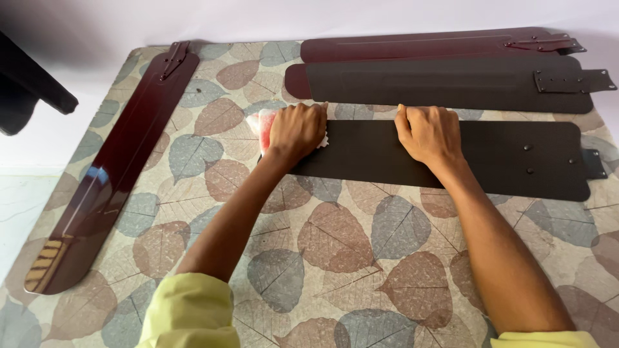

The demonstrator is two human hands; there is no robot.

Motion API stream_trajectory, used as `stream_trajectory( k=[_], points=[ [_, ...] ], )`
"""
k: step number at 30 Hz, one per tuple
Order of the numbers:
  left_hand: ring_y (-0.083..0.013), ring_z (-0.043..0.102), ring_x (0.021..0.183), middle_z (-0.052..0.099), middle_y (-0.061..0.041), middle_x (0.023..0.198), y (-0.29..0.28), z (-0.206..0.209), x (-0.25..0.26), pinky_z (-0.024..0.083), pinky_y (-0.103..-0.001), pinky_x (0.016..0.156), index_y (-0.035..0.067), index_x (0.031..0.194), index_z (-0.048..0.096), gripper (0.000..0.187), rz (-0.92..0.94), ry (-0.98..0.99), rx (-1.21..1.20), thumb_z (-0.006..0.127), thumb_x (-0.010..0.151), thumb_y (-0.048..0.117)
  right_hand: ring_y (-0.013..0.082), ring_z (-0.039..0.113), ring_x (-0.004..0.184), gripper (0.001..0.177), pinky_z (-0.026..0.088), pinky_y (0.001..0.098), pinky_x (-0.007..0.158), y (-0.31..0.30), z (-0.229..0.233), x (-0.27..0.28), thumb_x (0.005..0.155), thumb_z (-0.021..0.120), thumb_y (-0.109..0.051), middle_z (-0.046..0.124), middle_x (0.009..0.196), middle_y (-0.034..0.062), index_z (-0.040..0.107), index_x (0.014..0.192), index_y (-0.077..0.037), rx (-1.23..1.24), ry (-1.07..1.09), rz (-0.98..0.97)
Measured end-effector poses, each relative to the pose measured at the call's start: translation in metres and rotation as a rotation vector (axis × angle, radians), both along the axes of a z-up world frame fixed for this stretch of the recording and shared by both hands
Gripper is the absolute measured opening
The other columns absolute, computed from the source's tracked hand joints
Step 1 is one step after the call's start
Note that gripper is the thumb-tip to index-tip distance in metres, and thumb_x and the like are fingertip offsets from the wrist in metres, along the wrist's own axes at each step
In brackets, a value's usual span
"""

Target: The person wipes several dark-colored flat panels laid on a patterned table using a pink cloth. They move from one panel to the next, wiping each surface thoroughly and repositioning the cloth as needed.

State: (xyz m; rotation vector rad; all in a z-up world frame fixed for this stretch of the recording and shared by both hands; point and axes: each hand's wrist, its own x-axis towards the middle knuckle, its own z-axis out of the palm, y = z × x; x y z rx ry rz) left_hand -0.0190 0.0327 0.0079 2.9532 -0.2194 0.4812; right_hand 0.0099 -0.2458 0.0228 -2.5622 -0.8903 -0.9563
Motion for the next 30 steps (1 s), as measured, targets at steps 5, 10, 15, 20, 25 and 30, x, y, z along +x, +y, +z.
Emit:
stream_trajectory(
  k=[5, 10, 15, 20, 25, 30],
  points=[
    [-0.0202, 0.063, 0.039, 0.065, -0.010, 0.053, -0.040, 0.006, 0.001, 0.046, -0.038, 0.032, 0.009, 0.082, 0.065, 0.037, 0.007, -0.041, -0.001, 0.043, 0.103, 0.029, 0.0203, 0.047, 0.034, 0.056, 0.036, 0.0348, 0.038, 0.002, -0.001, 0.002, 0.107, 0.060, -0.021, 0.052, 0.044, 0.0071, 0.056, 0.054, -0.008, -0.016, -0.001, -0.018],
    [-0.0305, 0.069, 0.057, 0.068, -0.015, 0.067, -0.135, 0.007, 0.021, 0.053, -0.045, 0.052, 0.004, 0.096, 0.062, 0.031, -0.097, -0.077, -0.300, 0.043, 0.109, 0.025, 0.0220, 0.053, 0.037, 0.057, 0.042, 0.0354, 0.040, -0.005, -0.003, 0.004, 0.114, 0.055, -0.026, 0.056, 0.048, 0.0092, 0.062, 0.060, -0.008, -0.012, 0.090, -0.065],
    [-0.0443, 0.069, 0.071, 0.070, -0.025, 0.078, -0.112, -0.003, 0.042, 0.052, -0.053, 0.068, -0.004, 0.119, 0.049, 0.025, -0.485, -0.259, -0.835, 0.044, 0.098, 0.009, 0.0238, 0.056, 0.037, 0.051, 0.043, 0.0366, 0.039, -0.010, 0.008, -0.007, 0.107, 0.062, -0.036, 0.058, 0.047, 0.0123, 0.072, 0.068, -0.005, -0.018, 0.135, -0.046],
    [-0.0416, 0.073, 0.085, 0.073, -0.024, 0.093, -0.088, -0.001, 0.073, 0.055, -0.051, 0.079, -0.001, 0.111, 0.059, 0.021, -0.522, -0.122, -0.713, 0.045, 0.101, 0.011, 0.0222, 0.057, 0.037, 0.047, 0.044, 0.0347, 0.040, -0.010, 0.010, -0.012, 0.100, 0.069, -0.041, 0.060, 0.047, 0.0105, 0.076, 0.072, -0.004, -0.035, 0.102, 0.004],
    [-0.0323, 0.071, 0.077, 0.070, -0.018, 0.086, -0.027, 0.014, 0.043, 0.058, -0.046, 0.067, 0.002, 0.091, 0.064, 0.032, -0.153, -0.168, -0.302, 0.052, 0.102, 0.029, 0.0231, 0.058, 0.040, 0.043, 0.045, 0.0362, 0.043, -0.013, 0.009, -0.011, 0.101, 0.069, -0.037, 0.060, 0.049, 0.0091, 0.075, 0.071, -0.006, -0.027, 0.101, 0.028],
    [-0.0328, 0.065, 0.056, 0.066, -0.016, 0.067, -0.003, 0.000, -0.015, 0.053, -0.046, 0.053, 0.003, 0.074, 0.062, 0.042, -0.003, -0.204, -0.288, 0.054, 0.105, 0.030, 0.0238, 0.058, 0.041, 0.039, 0.044, 0.0373, 0.043, -0.012, 0.011, -0.012, 0.098, 0.068, -0.036, 0.060, 0.049, 0.0097, 0.074, 0.070, -0.009, -0.022, 0.097, 0.005]
  ],
)
